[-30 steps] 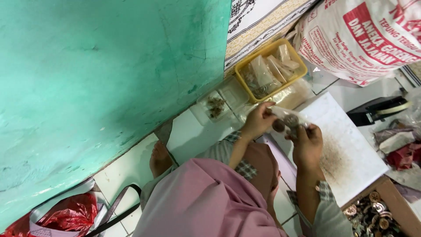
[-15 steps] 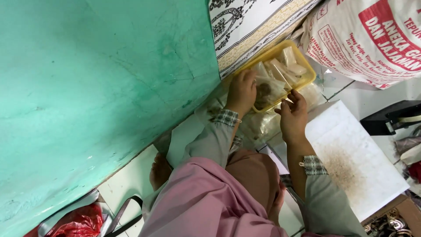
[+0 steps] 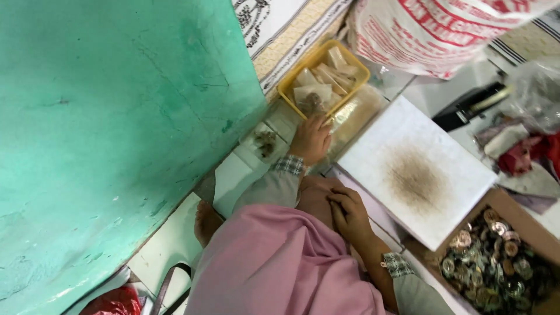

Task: The person sits on the floor and sorts metal buttons from a cardboard box into small plastic bags. They pick buttons one by one, place them into a bag, and occasionally seal the bag before continuing to sort more buttons.

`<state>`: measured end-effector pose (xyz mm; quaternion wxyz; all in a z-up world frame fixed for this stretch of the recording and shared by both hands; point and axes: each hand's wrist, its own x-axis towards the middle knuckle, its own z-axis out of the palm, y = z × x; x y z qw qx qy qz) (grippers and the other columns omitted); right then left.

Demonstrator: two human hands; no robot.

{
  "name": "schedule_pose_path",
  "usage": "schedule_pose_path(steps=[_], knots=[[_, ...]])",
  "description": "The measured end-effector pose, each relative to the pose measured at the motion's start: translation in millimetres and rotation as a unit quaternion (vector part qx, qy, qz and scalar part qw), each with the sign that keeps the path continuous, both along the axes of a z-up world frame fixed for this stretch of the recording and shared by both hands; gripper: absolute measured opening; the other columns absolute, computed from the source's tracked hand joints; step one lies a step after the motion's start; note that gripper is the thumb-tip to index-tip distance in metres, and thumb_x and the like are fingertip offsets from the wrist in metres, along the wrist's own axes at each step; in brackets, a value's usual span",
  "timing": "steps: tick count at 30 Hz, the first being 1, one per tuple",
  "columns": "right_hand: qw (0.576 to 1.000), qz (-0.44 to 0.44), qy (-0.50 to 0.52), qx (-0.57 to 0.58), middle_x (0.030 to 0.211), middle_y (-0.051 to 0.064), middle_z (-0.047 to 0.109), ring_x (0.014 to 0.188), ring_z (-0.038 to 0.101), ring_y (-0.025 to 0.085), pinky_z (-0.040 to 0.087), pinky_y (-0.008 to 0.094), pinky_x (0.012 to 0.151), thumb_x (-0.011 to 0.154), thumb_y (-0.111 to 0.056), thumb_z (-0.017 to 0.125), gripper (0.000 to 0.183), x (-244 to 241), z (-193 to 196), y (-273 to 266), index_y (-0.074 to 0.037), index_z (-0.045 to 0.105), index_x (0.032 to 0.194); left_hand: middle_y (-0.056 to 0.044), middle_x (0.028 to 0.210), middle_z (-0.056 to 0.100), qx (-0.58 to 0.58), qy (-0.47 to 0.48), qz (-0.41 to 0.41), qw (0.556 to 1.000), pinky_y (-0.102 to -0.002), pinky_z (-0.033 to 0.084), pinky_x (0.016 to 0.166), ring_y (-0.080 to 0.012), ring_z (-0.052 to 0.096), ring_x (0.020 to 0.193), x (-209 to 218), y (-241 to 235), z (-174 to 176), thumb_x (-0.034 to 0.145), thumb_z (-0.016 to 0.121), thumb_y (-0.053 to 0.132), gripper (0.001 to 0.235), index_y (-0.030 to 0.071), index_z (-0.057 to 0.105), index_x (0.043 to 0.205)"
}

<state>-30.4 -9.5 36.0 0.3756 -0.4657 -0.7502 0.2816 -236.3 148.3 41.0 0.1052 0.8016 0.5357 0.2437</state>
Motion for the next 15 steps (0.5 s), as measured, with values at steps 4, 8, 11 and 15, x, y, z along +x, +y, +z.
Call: schedule_pose_path(steps=[4, 8, 11, 15], knots=[[0.999, -0.001, 0.025, 0.040, 0.120, 0.017, 0.069, 0.119, 0.067, 0.036, 0.054, 0.049, 0.103, 0.094, -0.004, 0.068, 0.022, 9, 20, -24, -0.007, 0.076, 0.115, -0.012, 0.077, 0.059, -0.159, -0.086, -0.122, 0.976, -0.046, 0.052, 0.076, -0.0343, 0.064, 0.081, 5, -54, -22, 0.103, 0.049, 0.028, 0.038, 0.004, 0.062, 0.078], [0.998, -0.026, -0.037, -0.045, 0.140, 0.018, 0.060, 0.133, 0.056, 0.039, 0.048, 0.054, 0.110, 0.100, -0.017, 0.064, 0.034, 37, 12, -56, -0.010, 0.066, 0.133, -0.012, 0.099, 0.070, -0.144, -0.101, -0.130, 0.976, -0.048, 0.053, 0.091, -0.0349, 0.067, 0.101, 7, -111, 2, 0.106, 0.050, 0.035, 0.032, 0.012, 0.073, 0.100], [0.988, -0.090, -0.034, -0.121, 0.141, 0.013, 0.060, 0.130, 0.059, 0.034, 0.051, 0.049, 0.108, 0.100, -0.024, 0.066, 0.041, 53, 1, -87, -0.015, 0.063, 0.140, -0.011, 0.121, 0.067, -0.190, -0.052, -0.155, 0.968, -0.048, 0.049, 0.101, -0.0320, 0.061, 0.120, 16, -142, 25, 0.106, 0.048, 0.041, 0.036, 0.016, 0.069, 0.120], [0.965, -0.132, -0.053, -0.221, 0.114, 0.011, 0.074, 0.110, 0.070, 0.031, 0.059, 0.048, 0.094, 0.097, -0.027, 0.068, 0.030, 59, 46, -127, -0.017, 0.071, 0.125, -0.018, 0.135, 0.063, -0.104, 0.104, -0.250, 0.957, -0.056, 0.036, 0.110, -0.0383, 0.057, 0.129, 61, -188, 134, 0.097, 0.060, 0.035, 0.038, 0.008, 0.073, 0.120]])
